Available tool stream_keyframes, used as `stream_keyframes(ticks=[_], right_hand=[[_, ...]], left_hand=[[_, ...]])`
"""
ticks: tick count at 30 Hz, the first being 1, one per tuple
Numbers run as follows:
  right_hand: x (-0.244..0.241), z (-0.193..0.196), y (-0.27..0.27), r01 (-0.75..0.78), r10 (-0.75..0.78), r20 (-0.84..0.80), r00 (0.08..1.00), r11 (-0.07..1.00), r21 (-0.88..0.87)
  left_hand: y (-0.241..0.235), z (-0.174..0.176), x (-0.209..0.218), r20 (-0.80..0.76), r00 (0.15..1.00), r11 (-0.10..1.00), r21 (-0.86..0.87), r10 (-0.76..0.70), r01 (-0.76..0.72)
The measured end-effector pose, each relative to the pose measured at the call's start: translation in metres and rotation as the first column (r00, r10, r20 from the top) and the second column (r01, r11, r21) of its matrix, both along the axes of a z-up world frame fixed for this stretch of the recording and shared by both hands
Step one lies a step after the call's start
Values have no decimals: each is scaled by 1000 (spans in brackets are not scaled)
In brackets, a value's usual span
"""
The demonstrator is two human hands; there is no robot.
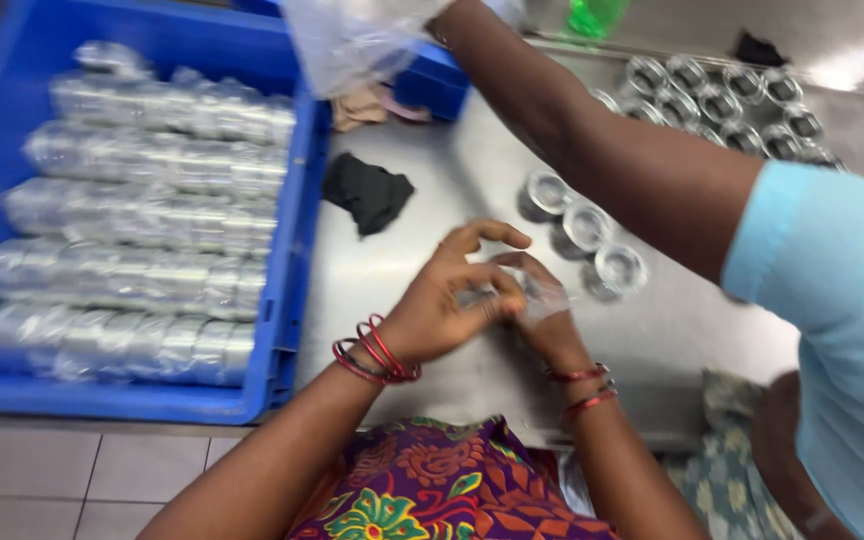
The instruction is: Packing metal rings into individual plastic bags and organizing them into crates.
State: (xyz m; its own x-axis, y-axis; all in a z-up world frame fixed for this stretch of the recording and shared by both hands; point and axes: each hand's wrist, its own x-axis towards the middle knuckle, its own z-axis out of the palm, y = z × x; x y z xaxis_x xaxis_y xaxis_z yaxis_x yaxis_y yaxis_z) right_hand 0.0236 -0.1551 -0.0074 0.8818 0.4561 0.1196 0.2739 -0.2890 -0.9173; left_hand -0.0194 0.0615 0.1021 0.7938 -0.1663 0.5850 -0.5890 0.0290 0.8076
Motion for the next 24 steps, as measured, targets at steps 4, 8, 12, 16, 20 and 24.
stream_keyframes(ticks=[4,8,12,16,20,24], right_hand=[[10,30,24,76,30,-312,950,943,323],[8,123,79,-158,248,-382,891,955,252],[19,186,150,-278,561,-497,662,800,532],[60,189,230,-252,307,-363,880,949,192],[129,166,317,-168,276,332,902,933,-319],[175,121,400,47,366,726,581,876,-480]], left_hand=[[26,-4,-21,-105,957,871,449,272,-199],[66,22,-30,-249,859,842,441,447,-311],[125,45,-21,-82,840,797,378,536,-471],[200,39,11,28,835,767,377,550,-519],[310,11,61,-26,792,772,244,610,-587],[387,-39,81,311,354,277,265,882,-924]])
